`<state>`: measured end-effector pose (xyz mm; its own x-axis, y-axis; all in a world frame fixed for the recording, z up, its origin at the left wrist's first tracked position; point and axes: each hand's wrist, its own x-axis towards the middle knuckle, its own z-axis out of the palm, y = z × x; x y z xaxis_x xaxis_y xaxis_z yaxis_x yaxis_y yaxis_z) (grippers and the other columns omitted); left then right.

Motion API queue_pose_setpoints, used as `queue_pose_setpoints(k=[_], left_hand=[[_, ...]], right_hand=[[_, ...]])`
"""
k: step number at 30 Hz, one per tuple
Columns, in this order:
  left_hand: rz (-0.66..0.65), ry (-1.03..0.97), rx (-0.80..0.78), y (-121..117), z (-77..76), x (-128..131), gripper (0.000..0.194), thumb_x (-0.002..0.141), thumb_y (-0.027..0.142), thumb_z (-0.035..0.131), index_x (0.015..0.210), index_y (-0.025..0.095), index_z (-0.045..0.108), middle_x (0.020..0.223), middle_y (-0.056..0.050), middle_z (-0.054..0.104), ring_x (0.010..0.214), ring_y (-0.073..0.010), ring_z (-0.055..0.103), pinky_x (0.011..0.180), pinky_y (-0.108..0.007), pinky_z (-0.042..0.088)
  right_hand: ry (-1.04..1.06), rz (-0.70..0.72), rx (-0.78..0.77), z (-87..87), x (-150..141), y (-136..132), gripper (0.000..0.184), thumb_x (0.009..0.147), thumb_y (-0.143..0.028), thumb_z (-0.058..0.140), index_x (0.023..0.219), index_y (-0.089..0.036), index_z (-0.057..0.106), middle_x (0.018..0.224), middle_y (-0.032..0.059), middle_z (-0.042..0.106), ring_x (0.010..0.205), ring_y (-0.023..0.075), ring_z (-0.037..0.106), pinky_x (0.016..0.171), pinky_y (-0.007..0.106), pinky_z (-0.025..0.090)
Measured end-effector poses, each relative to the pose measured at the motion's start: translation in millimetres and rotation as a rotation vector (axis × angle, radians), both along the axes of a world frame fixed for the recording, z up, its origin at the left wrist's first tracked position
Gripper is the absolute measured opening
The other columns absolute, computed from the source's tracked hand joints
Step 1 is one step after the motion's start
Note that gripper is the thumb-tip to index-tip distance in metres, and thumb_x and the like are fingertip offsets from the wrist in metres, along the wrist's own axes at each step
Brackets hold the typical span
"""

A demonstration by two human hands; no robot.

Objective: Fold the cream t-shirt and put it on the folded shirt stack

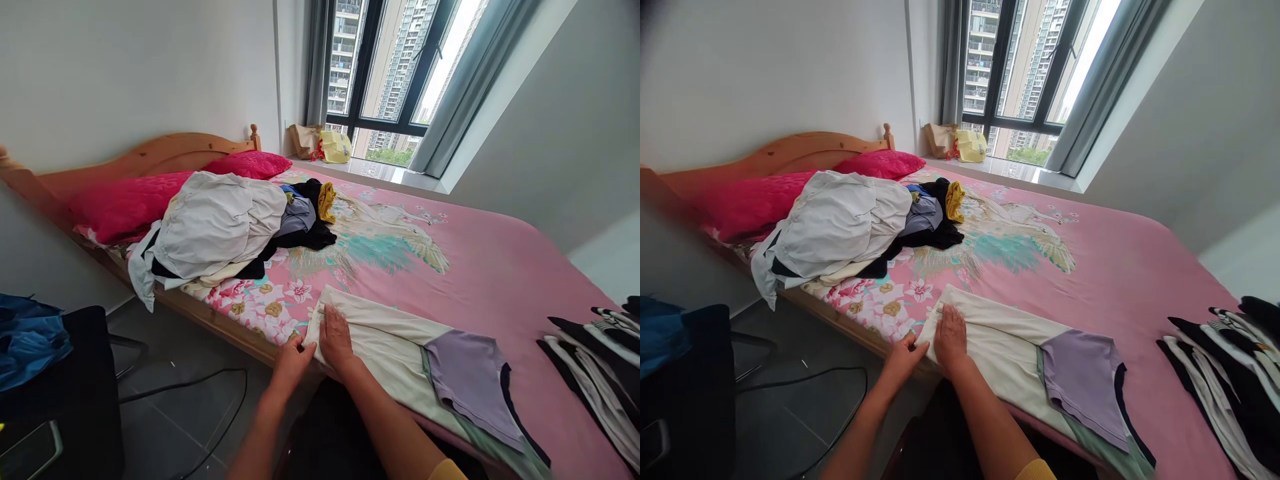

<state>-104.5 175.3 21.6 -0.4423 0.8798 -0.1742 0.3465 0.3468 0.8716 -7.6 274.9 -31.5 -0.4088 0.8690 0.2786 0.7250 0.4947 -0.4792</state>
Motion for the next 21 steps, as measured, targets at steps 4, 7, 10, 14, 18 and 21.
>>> queue_pose_setpoints(k=[4, 7, 10, 14, 18, 21], left_hand=[[-0.071, 0.093, 0.184, 5.6, 1.9, 5.4, 0.022, 0.073, 0.030, 0.050, 0.078, 0.016, 0.066, 0.086, -0.004, 0.064, 0.083, -0.0174, 0.056, 0.078, -0.030, 0.044], [-0.259, 0.145, 0.329, 9.4, -2.2, 3.0, 0.032, 0.066, 0.010, 0.043, 0.084, 0.021, 0.068, 0.111, -0.003, 0.063, 0.109, -0.0179, 0.052, 0.098, -0.033, 0.038], [-0.240, 0.403, 0.283, 17.9, -11.0, -3.9, 0.034, 0.067, 0.005, 0.043, 0.085, 0.021, 0.067, 0.109, -0.005, 0.064, 0.110, -0.0188, 0.052, 0.101, -0.035, 0.037], [-0.048, 0.785, 0.054, 37.0, -25.4, -9.9, 0.038, 0.082, 0.020, 0.045, 0.117, 0.019, 0.058, 0.131, -0.009, 0.052, 0.125, -0.0245, 0.041, 0.108, -0.044, 0.028], [-0.125, 0.931, -0.118, 57.6, -34.1, -8.5, 0.053, 0.086, 0.017, 0.037, 0.140, 0.021, 0.036, 0.150, -0.006, 0.025, 0.139, -0.0236, 0.017, 0.113, -0.053, 0.007], [-0.202, 0.935, -0.149, 70.6, -35.3, -7.1, 0.053, 0.087, 0.016, 0.032, 0.140, 0.023, 0.036, 0.151, -0.005, 0.021, 0.140, -0.0213, 0.014, 0.113, -0.053, 0.003]], right_hand=[[0.053, 0.020, 0.013, -4.1, 5.9, 8.3, 0.045, 0.087, -0.022, 0.034, 0.129, -0.011, 0.048, 0.127, 0.0137, 0.054, 0.119, 0.0239, 0.047, 0.104, 0.040, 0.034], [0.070, 0.108, 0.043, -6.7, 11.7, 12.7, 0.052, 0.079, -0.031, 0.050, 0.127, -0.013, 0.049, 0.128, 0.0141, 0.052, 0.120, 0.0269, 0.045, 0.105, 0.042, 0.033], [0.116, 0.088, 0.020, -7.9, 12.2, 13.4, 0.046, 0.082, -0.027, 0.045, 0.125, -0.013, 0.051, 0.126, 0.0134, 0.054, 0.120, 0.0249, 0.046, 0.104, 0.041, 0.034], [0.179, 0.028, -0.021, -4.6, 8.6, 11.3, 0.041, 0.089, -0.018, 0.031, 0.122, -0.013, 0.054, 0.125, 0.0124, 0.055, 0.119, 0.0209, 0.047, 0.106, 0.039, 0.033], [0.240, 0.015, -0.039, 0.3, 8.2, 9.2, 0.041, 0.089, -0.020, 0.031, 0.123, -0.014, 0.053, 0.125, 0.0119, 0.055, 0.119, 0.0210, 0.046, 0.106, 0.041, 0.032], [0.297, 0.006, -0.059, 0.7, 8.6, 8.5, 0.043, 0.091, -0.024, 0.029, 0.124, -0.013, 0.053, 0.126, 0.0123, 0.054, 0.121, 0.0209, 0.045, 0.107, 0.041, 0.031]])
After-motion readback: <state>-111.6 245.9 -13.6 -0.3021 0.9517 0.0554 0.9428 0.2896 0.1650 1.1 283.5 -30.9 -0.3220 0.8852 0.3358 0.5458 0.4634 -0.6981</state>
